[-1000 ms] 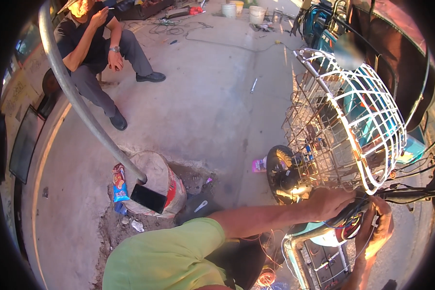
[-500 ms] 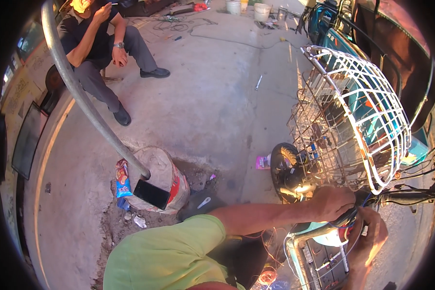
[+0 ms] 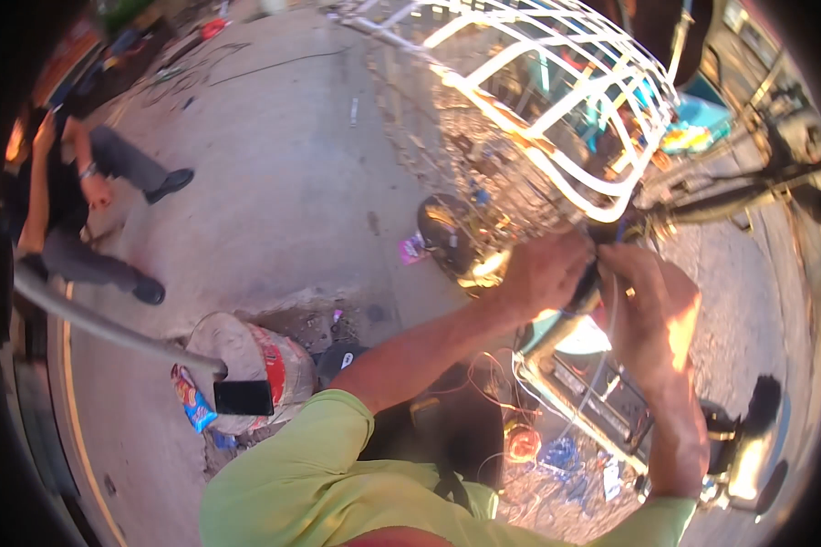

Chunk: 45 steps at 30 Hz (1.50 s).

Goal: The person works on the electrical wiring of an electric scooter by handling wires, using pliers to strip or cut them, and wrapping electrical tape around the connections near the handlebars and floorboard.

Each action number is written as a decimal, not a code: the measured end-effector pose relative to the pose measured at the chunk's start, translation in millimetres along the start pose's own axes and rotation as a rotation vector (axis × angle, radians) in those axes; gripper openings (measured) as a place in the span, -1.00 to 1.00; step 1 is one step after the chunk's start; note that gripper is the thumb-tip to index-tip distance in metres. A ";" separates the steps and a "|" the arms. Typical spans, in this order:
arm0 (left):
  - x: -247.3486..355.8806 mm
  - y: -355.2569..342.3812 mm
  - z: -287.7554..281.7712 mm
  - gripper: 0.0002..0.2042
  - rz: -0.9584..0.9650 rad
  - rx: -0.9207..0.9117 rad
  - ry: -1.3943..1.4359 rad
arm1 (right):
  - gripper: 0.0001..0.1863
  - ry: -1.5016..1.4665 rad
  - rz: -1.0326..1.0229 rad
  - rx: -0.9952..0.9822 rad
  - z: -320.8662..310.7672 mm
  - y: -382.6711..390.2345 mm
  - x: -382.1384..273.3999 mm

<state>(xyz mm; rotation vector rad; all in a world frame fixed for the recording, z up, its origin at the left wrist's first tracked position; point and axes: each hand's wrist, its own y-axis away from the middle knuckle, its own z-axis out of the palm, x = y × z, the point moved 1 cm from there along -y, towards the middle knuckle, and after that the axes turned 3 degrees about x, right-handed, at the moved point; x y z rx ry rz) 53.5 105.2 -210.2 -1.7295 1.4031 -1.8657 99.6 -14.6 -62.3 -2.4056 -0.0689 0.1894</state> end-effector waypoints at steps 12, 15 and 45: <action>25.3 -16.6 8.8 -0.88 -0.290 -0.198 0.082 | -0.84 0.213 0.254 -0.037 -20.3 -5.8 11.5; 22.6 -16.1 14.7 -0.89 -0.251 -0.132 0.104 | -0.89 0.198 0.302 0.051 -21.8 -6.8 9.4; -29.5 34.9 43.9 -0.42 -0.441 -0.158 0.849 | -0.60 0.219 -0.063 0.038 -46.8 7.5 -2.8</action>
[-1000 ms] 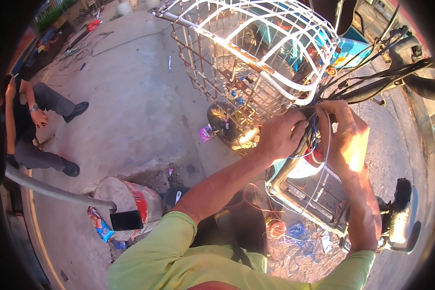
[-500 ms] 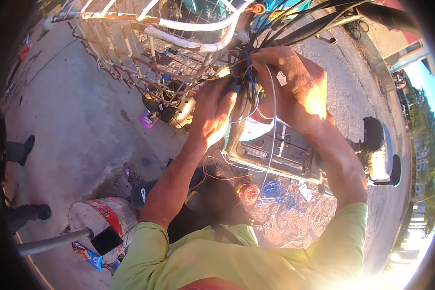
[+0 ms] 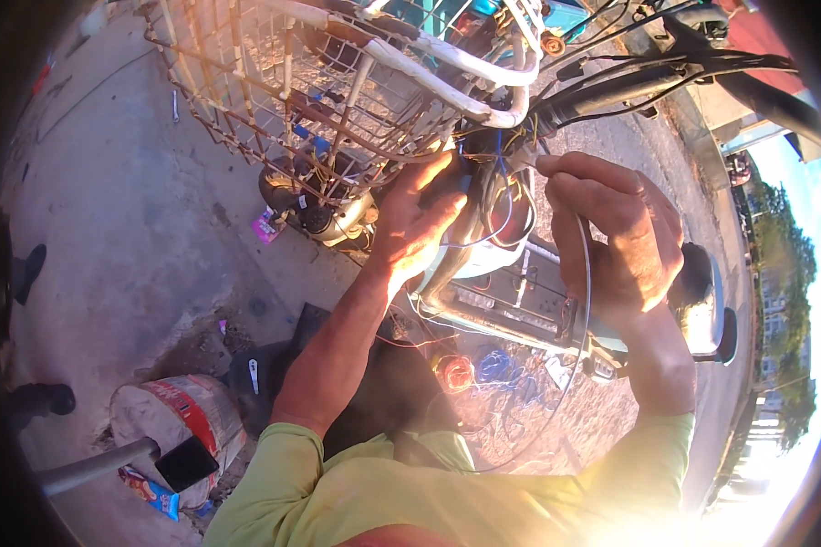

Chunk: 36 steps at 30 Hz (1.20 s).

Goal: The person works on the electrical wiring of an electric scooter by handling wires, using pliers to strip or cut them, and wrapping electrical tape around the connections near the handlebars and floorboard.

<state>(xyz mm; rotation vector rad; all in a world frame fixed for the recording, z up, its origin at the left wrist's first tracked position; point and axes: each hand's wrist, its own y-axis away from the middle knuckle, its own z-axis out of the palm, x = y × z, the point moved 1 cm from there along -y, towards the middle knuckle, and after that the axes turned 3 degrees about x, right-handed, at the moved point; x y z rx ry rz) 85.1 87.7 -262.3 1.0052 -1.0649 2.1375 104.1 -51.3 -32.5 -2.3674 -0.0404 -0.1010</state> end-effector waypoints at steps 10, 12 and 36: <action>-13.7 -3.8 -15.1 -0.50 -0.161 -0.050 0.333 | -0.66 0.113 0.025 -0.159 -5.2 -26.8 -20.5; -3.8 -9.1 -9.7 -0.48 -0.099 -0.110 0.283 | -0.70 0.194 0.012 -0.234 -7.1 -35.9 -22.2; -33.9 9.6 -1.6 -0.44 -0.181 -0.346 0.687 | -0.77 0.111 -0.129 -0.442 14.2 -68.3 -31.2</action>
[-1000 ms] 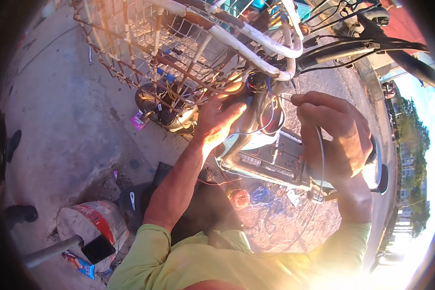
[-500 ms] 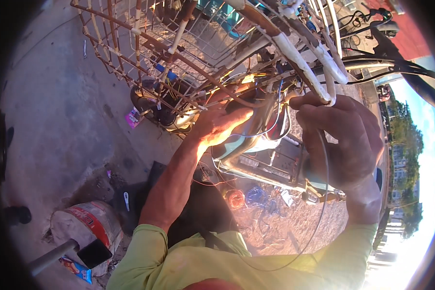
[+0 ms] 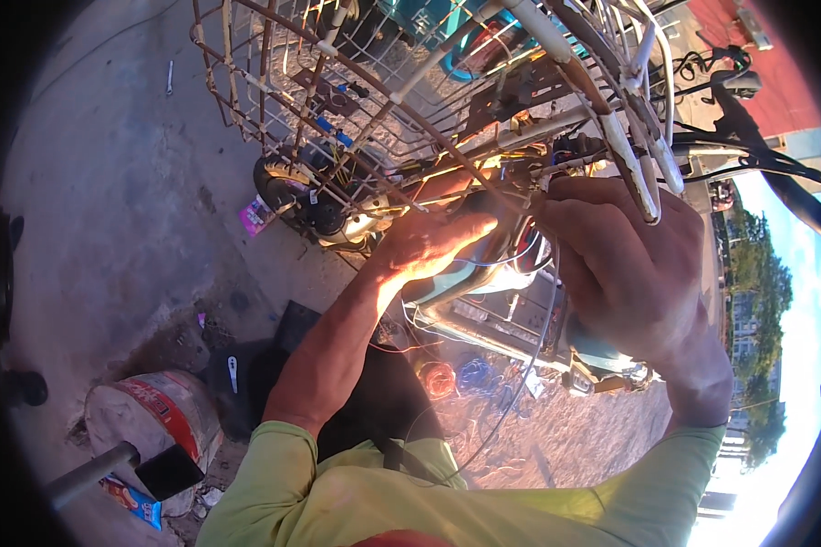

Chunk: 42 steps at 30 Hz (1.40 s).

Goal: The person works on the electrical wiring of an electric scooter by handling wires, using pliers to strip or cut them, and wrapping electrical tape around the connections near the handlebars and floorboard.

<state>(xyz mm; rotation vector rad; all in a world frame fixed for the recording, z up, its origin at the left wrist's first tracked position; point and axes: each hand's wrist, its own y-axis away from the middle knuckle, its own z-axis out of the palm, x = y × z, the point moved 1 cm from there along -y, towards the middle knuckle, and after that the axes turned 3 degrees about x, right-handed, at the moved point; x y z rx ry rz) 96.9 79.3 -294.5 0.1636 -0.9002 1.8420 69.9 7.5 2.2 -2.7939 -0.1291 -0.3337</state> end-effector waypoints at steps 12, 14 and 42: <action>45.4 -6.3 18.3 -0.47 0.009 0.190 -0.469 | -0.80 -0.083 0.155 0.052 7.5 15.7 24.9; 41.1 -6.9 14.7 -0.42 -0.039 0.199 -0.488 | -0.78 -0.123 0.214 0.073 4.2 19.5 26.3; 33.3 -1.6 17.5 -0.41 -0.087 0.259 -0.287 | -0.72 -0.177 0.703 0.036 38.5 52.8 52.9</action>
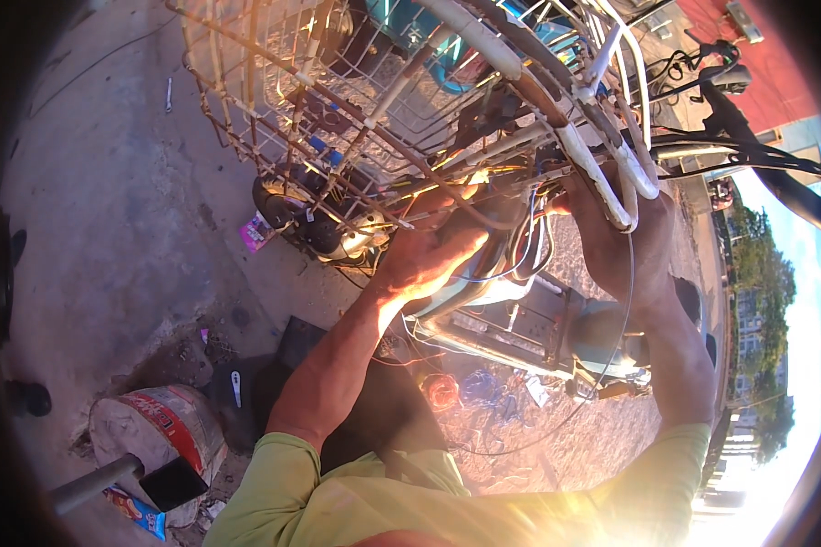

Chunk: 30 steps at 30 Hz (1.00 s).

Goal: The person works on the electrical wiring of an electric scooter by handling wires, using pliers to strip or cut them, and wrapping electrical tape around the connections near the handlebars and floorboard.

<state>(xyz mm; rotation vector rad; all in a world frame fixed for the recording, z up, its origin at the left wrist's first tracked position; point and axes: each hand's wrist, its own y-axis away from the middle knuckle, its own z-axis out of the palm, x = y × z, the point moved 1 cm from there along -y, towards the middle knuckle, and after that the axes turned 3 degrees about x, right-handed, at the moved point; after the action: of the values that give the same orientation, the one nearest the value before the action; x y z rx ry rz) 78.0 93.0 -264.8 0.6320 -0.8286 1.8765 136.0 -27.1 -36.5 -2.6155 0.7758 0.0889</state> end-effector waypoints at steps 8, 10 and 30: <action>-2.6 1.0 -0.7 -0.53 0.030 -0.008 -0.092 | -0.86 0.092 -0.224 0.053 5.6 -3.0 -11.0; -7.6 1.7 -3.5 -0.58 0.019 0.016 -0.097 | -0.88 0.101 -0.230 0.077 5.7 -1.5 -11.0; 42.6 8.5 20.9 -0.63 0.691 0.290 -1.180 | -0.76 0.081 -0.717 0.093 -11.2 -6.6 -38.9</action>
<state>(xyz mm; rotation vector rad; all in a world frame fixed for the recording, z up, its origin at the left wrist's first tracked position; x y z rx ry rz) 54.4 98.0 -223.1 1.9160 -1.6722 2.1616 106.1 -6.8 -17.1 -2.6524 -0.1632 -0.2521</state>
